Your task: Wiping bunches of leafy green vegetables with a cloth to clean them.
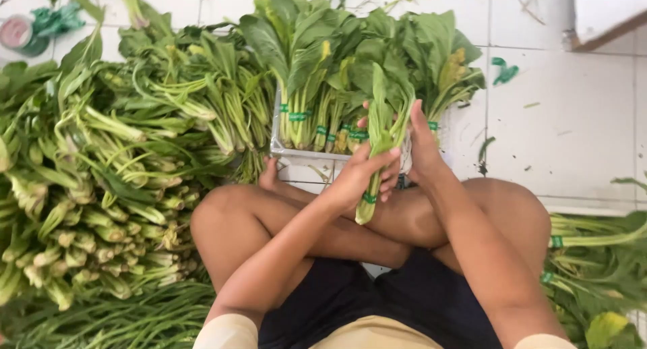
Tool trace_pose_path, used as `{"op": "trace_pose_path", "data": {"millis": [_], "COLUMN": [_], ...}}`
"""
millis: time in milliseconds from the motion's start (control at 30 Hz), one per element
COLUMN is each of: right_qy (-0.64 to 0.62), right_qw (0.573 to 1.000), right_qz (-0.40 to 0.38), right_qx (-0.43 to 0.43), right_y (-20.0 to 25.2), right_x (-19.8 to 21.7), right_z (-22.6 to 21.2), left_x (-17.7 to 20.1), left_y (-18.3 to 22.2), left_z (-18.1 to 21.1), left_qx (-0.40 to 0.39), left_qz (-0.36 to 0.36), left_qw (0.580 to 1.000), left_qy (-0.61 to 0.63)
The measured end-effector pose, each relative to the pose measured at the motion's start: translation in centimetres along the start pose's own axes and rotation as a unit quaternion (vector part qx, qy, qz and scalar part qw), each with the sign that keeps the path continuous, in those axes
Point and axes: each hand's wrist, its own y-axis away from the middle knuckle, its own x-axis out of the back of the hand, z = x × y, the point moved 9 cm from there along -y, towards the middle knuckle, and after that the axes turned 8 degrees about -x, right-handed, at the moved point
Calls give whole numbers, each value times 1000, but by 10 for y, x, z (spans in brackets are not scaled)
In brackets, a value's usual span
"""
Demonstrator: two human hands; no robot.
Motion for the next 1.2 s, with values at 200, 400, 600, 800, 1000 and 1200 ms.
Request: {"op": "trace_pose_path", "data": {"millis": [200, 400, 600, 800, 1000, 1200], "right_qy": [46, 4, -93, 17, 248, 290], "right_qw": [983, 979, 962, 908, 796, 717], "right_qz": [143, 103, 38, 202, 491, 622], "right_qx": [109, 177, 254, 366, 251, 123], "right_y": [44, 109, 208, 330, 472, 553], "right_x": [53, 72, 90, 146, 235, 233], "right_z": [-31, -75, -95, -80, -27, -28], "left_x": [-33, -58, -116, -187, -253, -308], "left_y": [16, 27, 54, 79, 87, 93], "left_z": [-7, -3, -44, -96, -164, -254], "left_qx": [-38, -96, 23, 47, 47, -64], "left_qz": [-101, -215, -328, -362, -413, -444], "left_qw": [990, 936, 878, 840, 776, 722], "left_qy": [-93, -262, -348, -401, -474, -526]}}
